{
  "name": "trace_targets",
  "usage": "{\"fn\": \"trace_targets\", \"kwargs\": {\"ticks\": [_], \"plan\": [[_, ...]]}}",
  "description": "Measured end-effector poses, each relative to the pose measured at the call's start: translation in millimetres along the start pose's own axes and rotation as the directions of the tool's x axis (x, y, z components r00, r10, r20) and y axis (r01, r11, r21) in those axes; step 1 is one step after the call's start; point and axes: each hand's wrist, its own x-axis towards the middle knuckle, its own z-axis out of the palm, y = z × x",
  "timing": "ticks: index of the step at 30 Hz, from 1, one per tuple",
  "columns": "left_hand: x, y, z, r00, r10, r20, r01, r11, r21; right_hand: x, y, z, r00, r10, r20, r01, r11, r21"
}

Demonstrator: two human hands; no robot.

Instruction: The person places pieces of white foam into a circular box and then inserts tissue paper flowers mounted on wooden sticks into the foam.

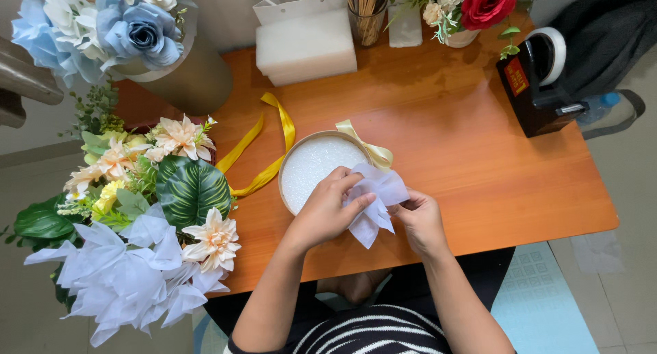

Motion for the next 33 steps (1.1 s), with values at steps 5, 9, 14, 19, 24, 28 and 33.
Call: {"fn": "trace_targets", "kwargs": {"ticks": [5,9,14,19,24,28,33], "plan": [[2,-10,11,0.995,-0.027,-0.091,0.020,0.997,-0.079,2,4,19,0.998,0.029,-0.048,-0.023,0.990,0.139],[-2,-2,14,0.977,-0.041,-0.211,0.026,0.997,-0.073,-6,-8,35,0.994,0.028,-0.101,-0.013,0.990,0.143],[-6,-2,13,0.969,0.014,-0.246,-0.031,0.997,-0.064,-32,-23,13,0.883,-0.445,-0.151,0.407,0.884,-0.230],[-2,-4,13,0.966,0.089,-0.242,-0.106,0.993,-0.060,-39,-33,28,0.789,-0.589,0.175,0.541,0.532,-0.651],[2,-18,13,0.967,0.097,-0.235,-0.148,0.966,-0.212,-19,-16,37,0.989,-0.086,-0.123,0.053,0.966,-0.254],[0,-15,9,0.958,0.091,-0.273,-0.166,0.949,-0.268,-13,1,31,0.986,-0.085,-0.140,0.056,0.978,-0.200],[8,-26,16,0.923,0.196,-0.331,-0.202,0.979,0.018,-9,1,39,0.976,-0.175,-0.126,0.148,0.969,-0.197]]}}
